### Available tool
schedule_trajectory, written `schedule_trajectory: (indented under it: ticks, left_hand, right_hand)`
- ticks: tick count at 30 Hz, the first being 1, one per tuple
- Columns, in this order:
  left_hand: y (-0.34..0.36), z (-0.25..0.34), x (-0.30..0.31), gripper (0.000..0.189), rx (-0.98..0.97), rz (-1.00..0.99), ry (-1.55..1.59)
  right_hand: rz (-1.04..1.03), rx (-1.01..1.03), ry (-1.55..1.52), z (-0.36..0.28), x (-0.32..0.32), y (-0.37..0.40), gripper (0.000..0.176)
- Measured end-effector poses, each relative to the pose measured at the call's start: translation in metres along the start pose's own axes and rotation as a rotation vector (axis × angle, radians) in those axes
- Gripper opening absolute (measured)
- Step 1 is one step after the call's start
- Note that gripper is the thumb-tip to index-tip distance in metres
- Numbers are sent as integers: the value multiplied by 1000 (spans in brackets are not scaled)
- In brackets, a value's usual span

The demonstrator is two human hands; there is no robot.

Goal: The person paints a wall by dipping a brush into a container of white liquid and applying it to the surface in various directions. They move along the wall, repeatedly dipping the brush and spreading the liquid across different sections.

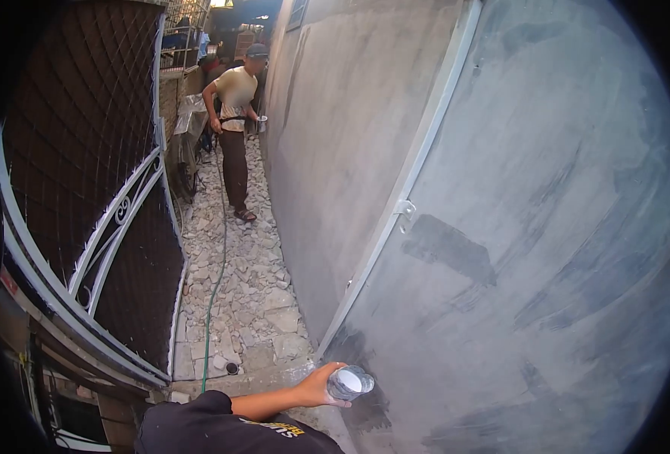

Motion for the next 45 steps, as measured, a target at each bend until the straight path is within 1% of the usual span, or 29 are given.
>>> schedule_trajectory:
  ticks: [2, 3, 4, 5, 6, 7, 8, 9, 10, 12, 14, 16, 18, 19, 20, 21, 23, 25, 26, 28, 30, 35, 37, 38, 40, 41, 42, 44, 45]
  left_hand:
    - [-2, -1, 3, 98, 18, -8, -4]
    - [-3, -1, 4, 98, 5, -2, -6]
    - [-6, 1, 7, 97, -11, 3, -9]
    - [-8, 3, 11, 97, -8, -16, 7]
    - [-10, 3, 15, 97, -5, -19, 9]
    - [-11, 4, 17, 98, -15, -13, -6]
    - [-11, 3, 19, 99, -26, -9, -22]
    - [-11, 1, 19, 99, -26, -19, -20]
    - [-11, -4, 20, 99, -32, -3, -36]
    - [-15, -7, 23, 99, -73, -27, -39]
    - [-17, -10, 25, 100, -51, 28, -112]
    - [-20, -15, 25, 96, -15, -1, 13]
    - [-22, -13, 25, 95, -4, -3, 51]
    - [-24, -20, 23, 94, -20, -11, 63]
    - [-24, -26, 19, 94, -25, -6, 72]
    - [-25, -27, 15, 94, -64, -58, 78]
    - [-28, -33, 16, 93, -25, -30, 69]
    - [-31, -35, 15, 93, -48, -62, 72]
    - [-32, -36, 15, 93, -51, -67, 80]
    - [-33, -40, 14, 93, -54, -88, 91]
    - [-34, -39, 16, 92, -22, -95, 73]
    - [-35, -40, 19, 91, -52, -125, 61]
    - [-36, -40, 21, 91, -55, -128, 52]
    - [-36, -40, 22, 91, -56, -133, 66]
    - [-37, -41, 23, 91, -54, -138, 83]
    - [-38, -41, 25, 92, -61, -140, 88]
    - [-37, -41, 26, 92, -68, -145, 91]
    - [-38, -47, 24, 93, -61, -153, 92]
    - [-39, -49, 23, 93, -58, -152, 95]
  right_hand:
    - [-108, 97, 29, -1, -22, 14, 13]
    - [-212, 68, -10, -9, -35, 24, 15]
    - [-415, 22, -44, -18, -42, 39, 24]
    - [-417, 23, -46, 30, -110, 126, 24]
    - [-314, -60, 65, 6, -135, 167, 24]
    - [-430, 113, 57, -57, -122, 148, 19]
    - [-450, 150, -145, -106, -120, 148, 30]
    - [-442, -93, -400, -148, -122, 159, 25]
    - [-492, 329, -332, -176, -116, 158, 21]
    - [-602, 339, -537, -208, -114, 179, 21]
    - [-894, 266, -578, -205, -99, 161, 21]
    - [-844, 138, -520, -176, -93, 129, 22]
    - [-610, -55, -466, -136, -76, 89, 22]
    - [-593, -281, -521, -114, -67, 69, 20]
    - [-384, -261, -487, -94, -63, 52, 15]
    - [-288, -262, -451, -71, -54, 37, 11]
    - [-116, -239, -352, -35, -41, 22, 2]
    - [-32, -210, -178, -17, -31, 11, 2]
    - [-36, -221, -166, -15, -32, 10, 2]
    - [-60, 74, -8, -21, -42, 11, 9]
    - [-270, 128, 153, -54, -66, 37, 19]
    - [-571, 402, -219, -205, -128, 154, 17]
    - [-782, 287, -476, -246, -122, 180, 18]
    - [-783, 284, -473, -244, -120, 180, 18]
    - [-849, 35, -659, -225, -112, 166, 12]
    - [-793, -17, -535, -201, -107, 149, 10]
    - [-634, -86, -444, -171, -97, 126, 9]
    - [-503, -279, -307, -115, -71, 83, 18]
    - [-287, -260, -246, -95, -63, 67, 20]
Point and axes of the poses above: each hand's wrist, its own y-axis away from the middle knuckle, its own x-axis out of the back of the hand, z = x × y, the point moved 1 cm from there along -y, towards the middle knuckle, and after that the axes turned 7 degrees about -y, right-handed, at the moved point
